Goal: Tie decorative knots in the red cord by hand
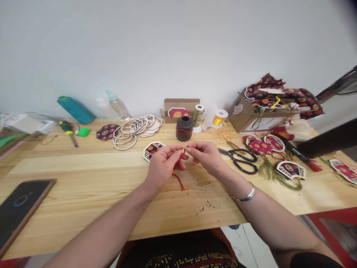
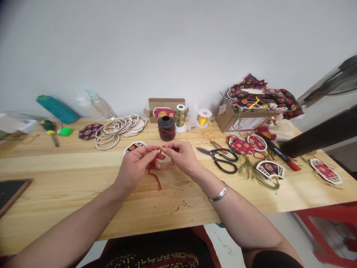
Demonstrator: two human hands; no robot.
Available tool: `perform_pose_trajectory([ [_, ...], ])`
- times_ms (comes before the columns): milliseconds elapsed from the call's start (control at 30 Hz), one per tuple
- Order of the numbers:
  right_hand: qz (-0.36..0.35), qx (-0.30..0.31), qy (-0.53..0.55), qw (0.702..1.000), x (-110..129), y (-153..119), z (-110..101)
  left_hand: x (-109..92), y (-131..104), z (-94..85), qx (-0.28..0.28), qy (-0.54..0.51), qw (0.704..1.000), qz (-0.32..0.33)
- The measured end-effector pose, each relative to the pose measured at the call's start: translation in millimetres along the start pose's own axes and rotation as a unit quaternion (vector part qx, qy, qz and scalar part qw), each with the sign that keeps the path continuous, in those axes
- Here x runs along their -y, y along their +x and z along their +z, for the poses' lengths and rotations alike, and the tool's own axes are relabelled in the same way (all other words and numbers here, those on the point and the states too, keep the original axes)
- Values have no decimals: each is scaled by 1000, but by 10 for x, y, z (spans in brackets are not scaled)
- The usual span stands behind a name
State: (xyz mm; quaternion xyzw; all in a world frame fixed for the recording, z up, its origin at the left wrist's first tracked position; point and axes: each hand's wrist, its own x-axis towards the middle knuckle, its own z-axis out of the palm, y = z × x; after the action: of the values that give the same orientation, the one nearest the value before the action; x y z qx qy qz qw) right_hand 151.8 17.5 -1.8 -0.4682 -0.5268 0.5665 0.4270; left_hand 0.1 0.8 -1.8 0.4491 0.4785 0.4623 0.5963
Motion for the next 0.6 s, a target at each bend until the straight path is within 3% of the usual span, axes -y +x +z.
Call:
perform_pose_trajectory([
  [133,11,-10,-8,1000,11,-2,8,5,2,-1,26,15,999,-17],
  [600,12,-10,-2,1000,13,-1,9,6,-13,-3,10,19,1000,-13],
])
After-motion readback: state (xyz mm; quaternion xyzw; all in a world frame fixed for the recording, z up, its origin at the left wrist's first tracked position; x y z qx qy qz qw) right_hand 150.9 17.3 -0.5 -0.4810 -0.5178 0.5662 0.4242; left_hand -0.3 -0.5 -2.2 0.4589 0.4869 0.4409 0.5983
